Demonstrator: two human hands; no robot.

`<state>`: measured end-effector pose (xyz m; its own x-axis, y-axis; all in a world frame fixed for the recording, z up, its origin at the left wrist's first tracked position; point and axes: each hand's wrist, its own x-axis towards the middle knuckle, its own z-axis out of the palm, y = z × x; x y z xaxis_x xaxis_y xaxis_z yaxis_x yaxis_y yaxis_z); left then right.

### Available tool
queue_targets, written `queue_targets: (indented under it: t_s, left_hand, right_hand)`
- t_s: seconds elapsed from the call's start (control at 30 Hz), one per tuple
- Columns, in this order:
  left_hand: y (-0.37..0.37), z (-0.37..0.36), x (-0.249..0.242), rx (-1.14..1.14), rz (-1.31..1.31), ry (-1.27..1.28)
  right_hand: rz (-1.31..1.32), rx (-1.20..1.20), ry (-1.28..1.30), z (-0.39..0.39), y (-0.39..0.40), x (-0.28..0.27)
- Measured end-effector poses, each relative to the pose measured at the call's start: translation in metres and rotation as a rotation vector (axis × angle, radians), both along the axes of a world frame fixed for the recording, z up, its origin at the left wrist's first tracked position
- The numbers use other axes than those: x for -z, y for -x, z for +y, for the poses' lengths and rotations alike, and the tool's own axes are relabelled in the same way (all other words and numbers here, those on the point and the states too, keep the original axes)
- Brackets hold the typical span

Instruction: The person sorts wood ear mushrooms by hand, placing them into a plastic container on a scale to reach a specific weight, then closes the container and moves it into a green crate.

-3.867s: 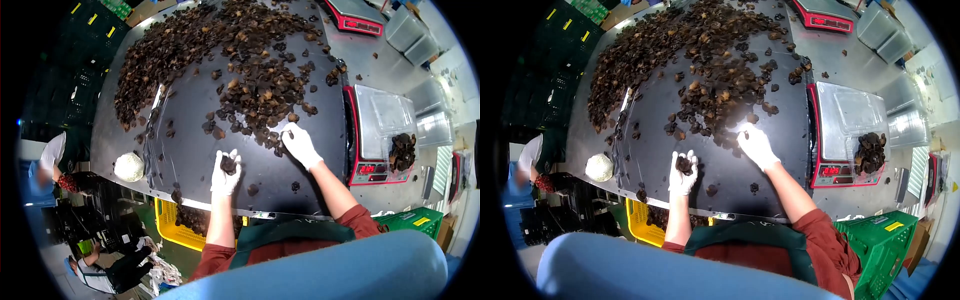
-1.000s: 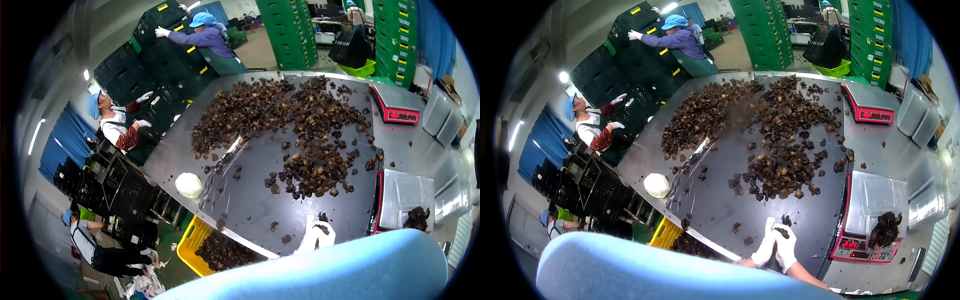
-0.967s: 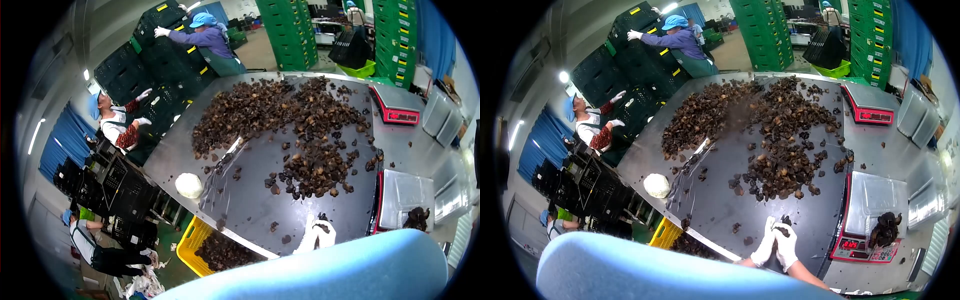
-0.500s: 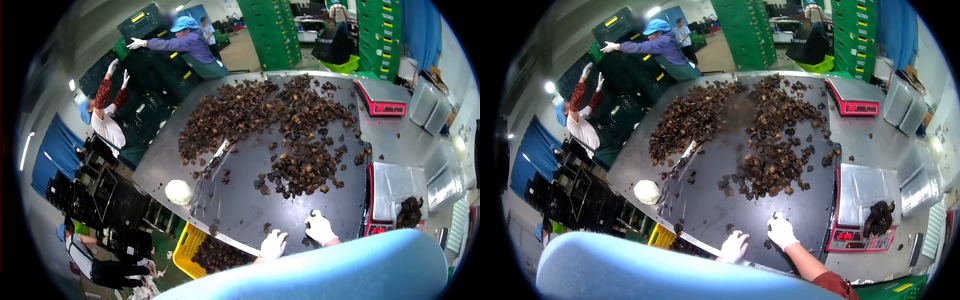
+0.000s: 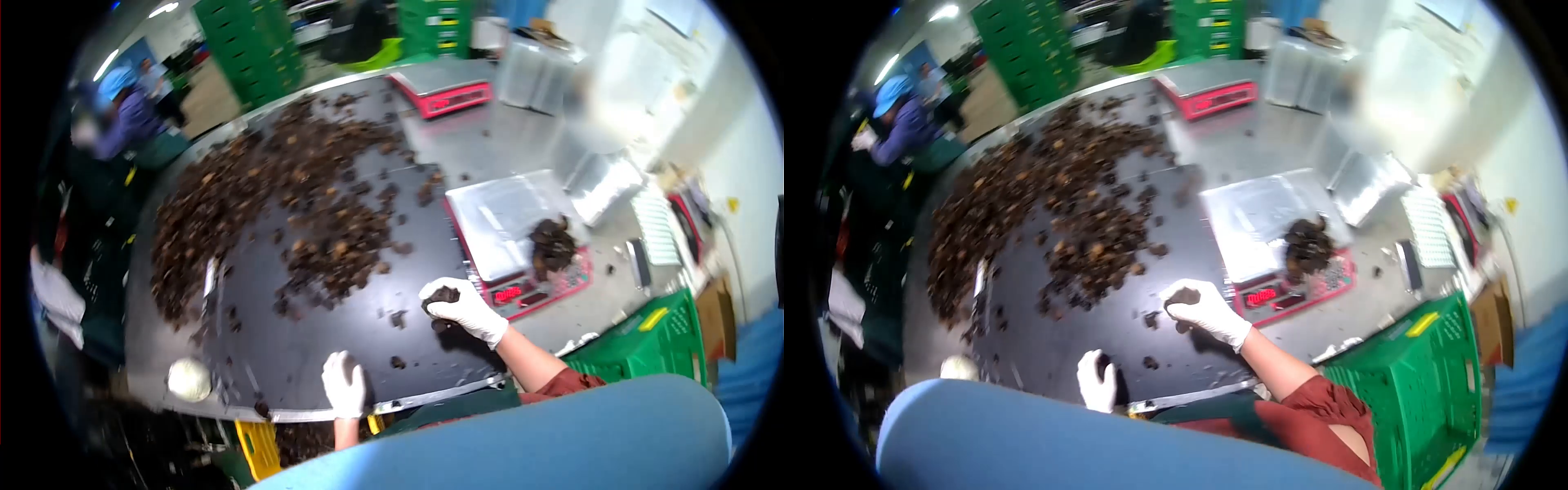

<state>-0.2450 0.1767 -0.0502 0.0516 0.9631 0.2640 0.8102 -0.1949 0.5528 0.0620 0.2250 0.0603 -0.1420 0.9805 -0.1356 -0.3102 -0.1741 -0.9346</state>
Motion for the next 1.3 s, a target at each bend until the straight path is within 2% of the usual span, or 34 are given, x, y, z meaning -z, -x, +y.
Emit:
queue_targets:
  t_s: [0.03,0.07,0.1,0.2,0.23,0.3,0.4,0.43,0.53,0.6,0.7,0.73,0.8,0.87,0.93,1.0,1.07,1.13,1.2,1.3]
  left_hand:
    - [-0.004,0.000,0.001,0.002,-0.019,-0.001]
    - [-0.006,0.001,0.005,-0.003,-0.034,-0.004]
    - [-0.005,0.004,0.012,0.010,-0.027,0.023]
    - [-0.029,0.010,0.000,0.058,-0.019,0.074]
    - [-0.039,0.014,0.002,0.102,-0.050,0.052]
    - [-0.068,0.025,-0.006,0.194,-0.082,0.037]
    - [-0.129,0.044,-0.033,0.383,-0.151,-0.019]
    - [-0.152,0.051,-0.042,0.457,-0.153,-0.045]
    - [-0.222,0.065,-0.076,0.661,-0.160,-0.093]
    - [-0.262,0.073,-0.078,0.786,-0.238,-0.162]
    - [-0.308,0.079,-0.095,0.850,-0.267,0.026]
    - [-0.320,0.081,-0.094,0.851,-0.239,-0.025]
    - [-0.342,0.085,-0.092,0.846,-0.181,-0.129]
    - [-0.360,0.087,-0.090,0.844,-0.215,-0.115]
    - [-0.371,0.086,-0.093,0.818,-0.160,-0.097]
    - [-0.378,0.087,-0.095,0.819,0.090,-0.117]
    - [-0.376,0.097,-0.086,0.882,0.123,-0.207]
    - [-0.370,0.109,-0.092,0.900,0.114,-0.141]
    - [-0.363,0.127,-0.095,0.921,0.107,-0.047]
    - [-0.353,0.137,-0.100,0.983,-0.039,0.025]
  right_hand:
    - [-0.103,0.036,-0.165,-0.001,-0.022,-0.007]
    - [-0.329,0.138,-0.402,-0.001,-0.046,-0.023]
    - [-0.657,0.305,-0.468,-0.007,-0.069,-0.047]
    - [-0.725,0.542,-0.382,-0.013,-0.140,-0.060]
    - [-0.878,0.550,-0.448,-0.015,-0.159,-0.056]
    - [-1.193,0.483,-0.571,-0.014,-0.186,-0.043]
    - [-1.501,0.156,-0.761,-0.005,-0.203,-0.017]
    - [-1.654,0.095,-0.726,-0.009,-0.197,-0.016]
    - [-1.592,0.037,-0.684,-0.009,-0.200,-0.011]
    - [-1.464,0.078,-0.733,-0.008,-0.210,-0.006]
    - [-1.324,0.138,-0.718,-0.010,-0.221,0.006]
    - [-1.273,0.159,-0.717,-0.008,-0.224,0.007]
    - [-1.322,0.242,-0.646,-0.011,-0.228,-0.005]
    - [-1.361,0.315,-0.580,-0.012,-0.229,-0.018]
    - [-1.576,0.238,-0.441,-0.010,-0.231,-0.014]
    - [-1.626,0.167,-0.362,-0.007,-0.231,0.003]
    - [-1.689,0.099,-0.351,-0.007,-0.232,0.007]
    - [-1.631,0.081,-0.322,-0.004,-0.232,0.005]
    - [-1.348,0.140,-0.343,-0.005,-0.235,-0.007]
    - [-0.981,0.283,-0.383,-0.004,-0.237,-0.016]
